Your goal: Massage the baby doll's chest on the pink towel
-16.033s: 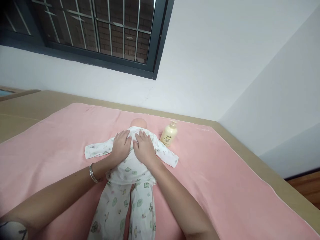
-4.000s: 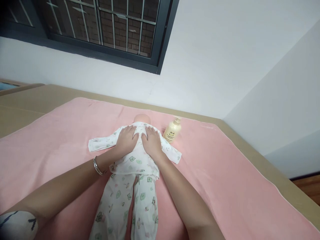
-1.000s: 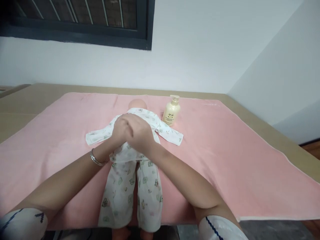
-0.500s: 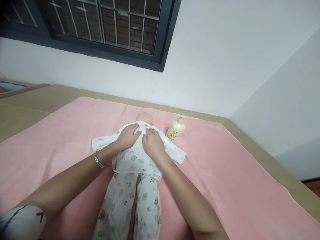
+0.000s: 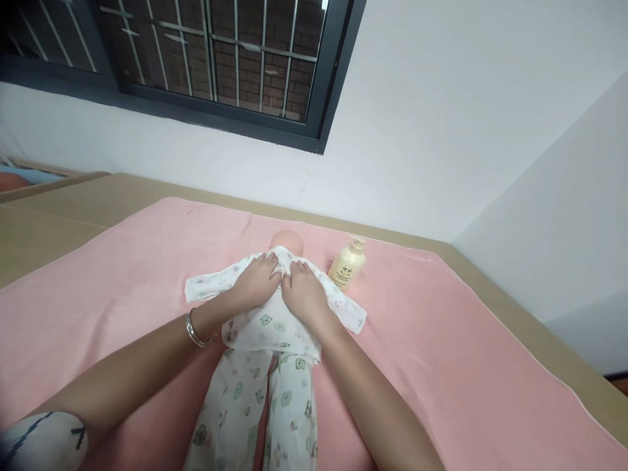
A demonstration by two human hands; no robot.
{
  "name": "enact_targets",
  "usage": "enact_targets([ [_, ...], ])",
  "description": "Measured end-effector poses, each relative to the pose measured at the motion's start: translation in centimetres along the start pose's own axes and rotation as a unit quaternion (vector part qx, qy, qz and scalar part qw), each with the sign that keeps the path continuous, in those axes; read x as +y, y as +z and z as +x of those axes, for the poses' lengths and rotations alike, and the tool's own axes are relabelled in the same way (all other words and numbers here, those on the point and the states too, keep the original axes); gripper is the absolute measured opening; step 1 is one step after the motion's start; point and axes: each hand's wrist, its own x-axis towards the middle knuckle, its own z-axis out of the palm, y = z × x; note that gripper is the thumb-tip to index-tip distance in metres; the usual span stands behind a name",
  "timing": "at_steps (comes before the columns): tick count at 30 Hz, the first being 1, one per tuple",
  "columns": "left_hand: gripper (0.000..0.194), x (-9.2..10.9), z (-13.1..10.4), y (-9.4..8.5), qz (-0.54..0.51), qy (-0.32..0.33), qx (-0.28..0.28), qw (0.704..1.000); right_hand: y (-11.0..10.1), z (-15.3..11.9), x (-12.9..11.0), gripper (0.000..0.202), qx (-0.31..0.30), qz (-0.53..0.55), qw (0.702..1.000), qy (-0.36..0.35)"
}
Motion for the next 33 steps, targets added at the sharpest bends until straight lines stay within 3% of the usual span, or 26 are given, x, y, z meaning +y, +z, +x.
enact_targets([
  [4, 0.038, -0.5, 0.4, -0.1, 0.007, 0.008, -0.019, 1.0, 0.2, -0.9, -1.2, 0.043, 0.008, -0.002, 1.0, -0.007],
  [8, 0.045, 1.3, -1.2, 0.8, 0.053, 0.004, 0.016, 0.998, 0.1, 0.7, 1.0, 0.04, 0.017, 0.07, 0.997, -0.035],
  [12, 0.043, 1.9, -1.7, 0.6, 0.036, 0.022, 0.007, 0.999, 0.2, 1.8, 2.5, 0.035, 0.008, 0.084, 0.995, -0.061],
  [17, 0.039, 0.0, -0.1, 0.1, -0.013, 0.017, -0.005, 1.0, 0.1, -0.2, -0.4, 0.045, 0.006, 0.018, 1.0, -0.008],
  [21, 0.038, -0.4, 0.2, 1.0, -0.006, -0.015, 0.016, 1.0, -0.2, -1.1, -1.8, 0.043, 0.011, -0.012, 1.0, -0.013],
  [26, 0.043, 0.0, -0.2, 2.2, -0.004, -0.034, 0.055, 0.998, 0.6, 0.5, 0.1, 0.048, 0.021, 0.046, 0.999, -0.015],
  [33, 0.043, -0.1, -0.3, 2.3, -0.016, -0.033, 0.062, 0.997, 2.4, 1.3, 1.4, 0.053, 0.057, 0.067, 0.996, -0.025],
])
